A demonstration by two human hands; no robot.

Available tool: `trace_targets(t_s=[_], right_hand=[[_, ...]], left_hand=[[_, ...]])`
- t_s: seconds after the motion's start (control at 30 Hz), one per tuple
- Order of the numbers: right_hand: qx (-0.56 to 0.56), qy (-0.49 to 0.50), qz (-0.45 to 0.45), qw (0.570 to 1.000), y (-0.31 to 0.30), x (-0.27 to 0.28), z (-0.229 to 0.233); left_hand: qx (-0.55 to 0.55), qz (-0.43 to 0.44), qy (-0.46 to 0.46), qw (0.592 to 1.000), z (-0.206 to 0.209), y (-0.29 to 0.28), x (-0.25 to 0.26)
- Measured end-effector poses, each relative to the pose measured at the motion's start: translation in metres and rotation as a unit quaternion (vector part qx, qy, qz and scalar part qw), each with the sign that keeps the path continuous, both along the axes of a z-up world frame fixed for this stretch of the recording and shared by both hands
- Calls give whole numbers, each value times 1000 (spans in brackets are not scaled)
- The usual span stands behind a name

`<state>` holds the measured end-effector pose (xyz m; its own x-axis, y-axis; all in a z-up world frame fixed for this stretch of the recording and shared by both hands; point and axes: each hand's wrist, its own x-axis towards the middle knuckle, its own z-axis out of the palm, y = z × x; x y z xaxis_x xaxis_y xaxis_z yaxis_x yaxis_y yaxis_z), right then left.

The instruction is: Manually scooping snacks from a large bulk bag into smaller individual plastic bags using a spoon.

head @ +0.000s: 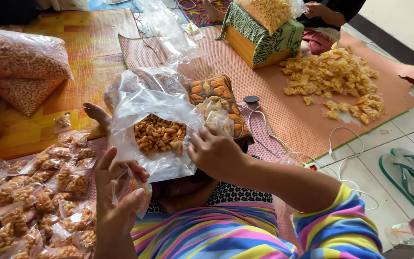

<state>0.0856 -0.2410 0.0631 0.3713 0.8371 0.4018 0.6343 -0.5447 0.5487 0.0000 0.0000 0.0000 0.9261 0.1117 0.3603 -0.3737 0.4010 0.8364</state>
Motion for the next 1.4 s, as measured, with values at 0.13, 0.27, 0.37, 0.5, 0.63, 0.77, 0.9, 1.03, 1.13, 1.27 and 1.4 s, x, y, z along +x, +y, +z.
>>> trace_targets(t_s=[0.13, 0.27, 0.37, 0.5, 0.63, 0.77, 0.9, 1.03, 1.13, 1.27, 1.4], right_hand=[[10, -44, -21, 999, 21, 24, -21], [-32, -25, -54, 998, 42, 33, -56], [19, 42, -38, 998, 52, 31, -79], [113, 167, -42, 978, 52, 25, -82], [133, 197, -65, 969, 45, 17, -77], [141, 222, -73, 962, 37, 14, -77], [229, 257, -65, 937, 28, 7, -66], [227, 224, -66, 945, 15, 16, -57], [240, 225, -84, 941, 5, 20, -43], [261, 184, -83, 944, -4, 25, -19], [294, 216, -51, 930, -15, 28, 9]], left_hand=[[9, 3, 24, 1000, 4, -2, 0], [-41, -36, 2, 999, -2, 0, 3], [-46, -36, -3, 998, -3, 1, 2], [-51, -30, 2, 998, -4, 4, 1], [-55, -31, 3, 998, -7, 5, 3], [-41, -32, 12, 999, -5, 1, 4], [-17, -25, 48, 998, -16, 1, 12], [26, -23, 53, 998, -15, -2, 13], [86, 18, 88, 992, -13, -7, 16], [172, 85, 60, 980, -2, -22, 22], [446, 226, 35, 866, 15, -34, 34]])
